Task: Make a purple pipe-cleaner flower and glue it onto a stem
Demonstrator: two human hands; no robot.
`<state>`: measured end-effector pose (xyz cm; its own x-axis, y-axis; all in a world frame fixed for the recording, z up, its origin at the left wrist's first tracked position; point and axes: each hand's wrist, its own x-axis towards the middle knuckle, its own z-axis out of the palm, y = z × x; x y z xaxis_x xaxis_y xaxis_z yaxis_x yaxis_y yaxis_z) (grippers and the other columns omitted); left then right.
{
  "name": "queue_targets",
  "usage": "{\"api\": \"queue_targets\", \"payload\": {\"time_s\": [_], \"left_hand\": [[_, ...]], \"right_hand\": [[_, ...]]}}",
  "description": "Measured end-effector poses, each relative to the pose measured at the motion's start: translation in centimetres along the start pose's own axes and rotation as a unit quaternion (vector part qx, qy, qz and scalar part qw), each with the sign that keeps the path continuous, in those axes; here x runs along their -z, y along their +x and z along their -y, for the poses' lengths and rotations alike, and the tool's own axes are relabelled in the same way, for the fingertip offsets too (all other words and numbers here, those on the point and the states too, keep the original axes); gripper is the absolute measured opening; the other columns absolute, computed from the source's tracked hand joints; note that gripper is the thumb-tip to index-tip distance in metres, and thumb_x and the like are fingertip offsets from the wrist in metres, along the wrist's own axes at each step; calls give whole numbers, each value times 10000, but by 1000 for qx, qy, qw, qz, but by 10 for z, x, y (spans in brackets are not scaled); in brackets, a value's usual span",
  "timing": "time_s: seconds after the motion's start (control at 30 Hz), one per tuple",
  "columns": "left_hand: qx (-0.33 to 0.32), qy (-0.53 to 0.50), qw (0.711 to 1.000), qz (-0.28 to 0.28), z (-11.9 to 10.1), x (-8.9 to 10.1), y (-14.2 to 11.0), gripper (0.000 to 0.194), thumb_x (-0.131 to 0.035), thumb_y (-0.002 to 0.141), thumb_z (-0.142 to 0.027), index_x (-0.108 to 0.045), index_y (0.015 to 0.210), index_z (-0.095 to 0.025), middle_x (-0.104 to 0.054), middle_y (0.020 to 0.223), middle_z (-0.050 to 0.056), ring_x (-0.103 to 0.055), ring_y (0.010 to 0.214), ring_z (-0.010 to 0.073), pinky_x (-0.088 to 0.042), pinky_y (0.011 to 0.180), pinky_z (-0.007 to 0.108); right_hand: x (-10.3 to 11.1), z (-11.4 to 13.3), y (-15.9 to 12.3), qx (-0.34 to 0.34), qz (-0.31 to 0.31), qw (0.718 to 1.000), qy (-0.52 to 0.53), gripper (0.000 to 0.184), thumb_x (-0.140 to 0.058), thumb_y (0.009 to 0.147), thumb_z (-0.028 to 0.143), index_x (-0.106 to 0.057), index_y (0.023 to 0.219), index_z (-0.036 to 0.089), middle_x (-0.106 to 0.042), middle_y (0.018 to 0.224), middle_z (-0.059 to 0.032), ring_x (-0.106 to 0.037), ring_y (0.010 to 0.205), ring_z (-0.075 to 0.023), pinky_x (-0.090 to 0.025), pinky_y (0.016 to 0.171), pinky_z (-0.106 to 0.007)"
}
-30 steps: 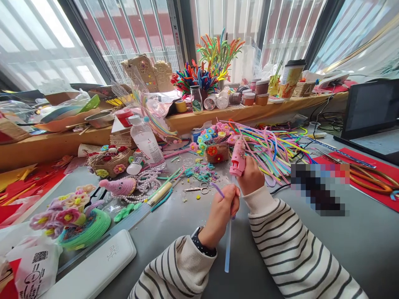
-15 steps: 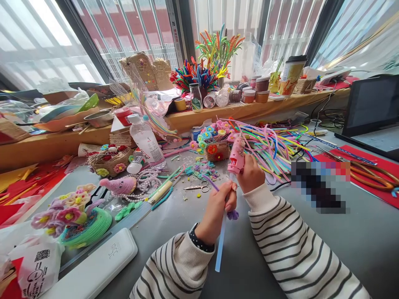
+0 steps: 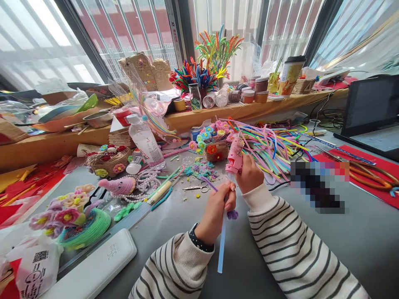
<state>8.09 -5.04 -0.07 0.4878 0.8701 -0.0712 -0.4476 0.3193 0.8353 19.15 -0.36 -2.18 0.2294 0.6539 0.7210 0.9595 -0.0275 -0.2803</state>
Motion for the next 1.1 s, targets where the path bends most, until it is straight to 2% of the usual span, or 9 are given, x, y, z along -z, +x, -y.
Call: {"api": "queue_targets", "payload": {"time_s": [0.27, 0.5, 0.7, 0.9, 1.1], "left_hand": [[1, -14, 1000, 6, 2, 1, 2, 217, -387, 786, -317, -429, 648, -154, -260, 321, -92, -167, 322, 33, -163, 366, 162], [3, -8, 1000, -2, 1, -1, -1, 212, -393, 775, -329, -421, 655, -157, -259, 325, -93, -161, 323, 32, -168, 371, 162], [1, -8, 1000, 15, 2, 3, 1, 213, -405, 767, -341, -422, 662, -156, -254, 325, -96, -146, 316, 31, -151, 355, 163], [17, -15, 999, 23, -3, 5, 2, 189, -393, 774, -300, -420, 657, -154, -244, 312, -96, -135, 310, 33, -147, 347, 162], [4, -10, 999, 31, 0, 2, 2, 223, -407, 765, -351, -424, 652, -159, -250, 310, -93, -150, 309, 37, -156, 351, 163]], "right_hand": [[1, 1, -1, -1, 1, 1000, 4, 244, -436, 746, 287, -487, 927, 130, -573, 830, -95, -527, 597, -172, -332, 461, -242], [0, 1, -2, 2, 2, 1000, 9, 274, -432, 757, 337, -478, 932, 131, -564, 826, -87, -517, 586, -160, -321, 450, -235], [0, 2, -2, 3, -8, 1000, 17, 295, -434, 759, 369, -477, 927, 130, -565, 813, -82, -524, 604, -162, -321, 452, -232], [0, 2, -1, 0, -11, 1000, 24, 288, -440, 756, 374, -483, 907, 132, -567, 798, -79, -523, 593, -162, -319, 449, -232], [3, 2, 0, -12, -20, 998, 56, 263, -442, 744, 334, -489, 914, 139, -574, 781, -77, -543, 642, -177, -339, 472, -234]]}}
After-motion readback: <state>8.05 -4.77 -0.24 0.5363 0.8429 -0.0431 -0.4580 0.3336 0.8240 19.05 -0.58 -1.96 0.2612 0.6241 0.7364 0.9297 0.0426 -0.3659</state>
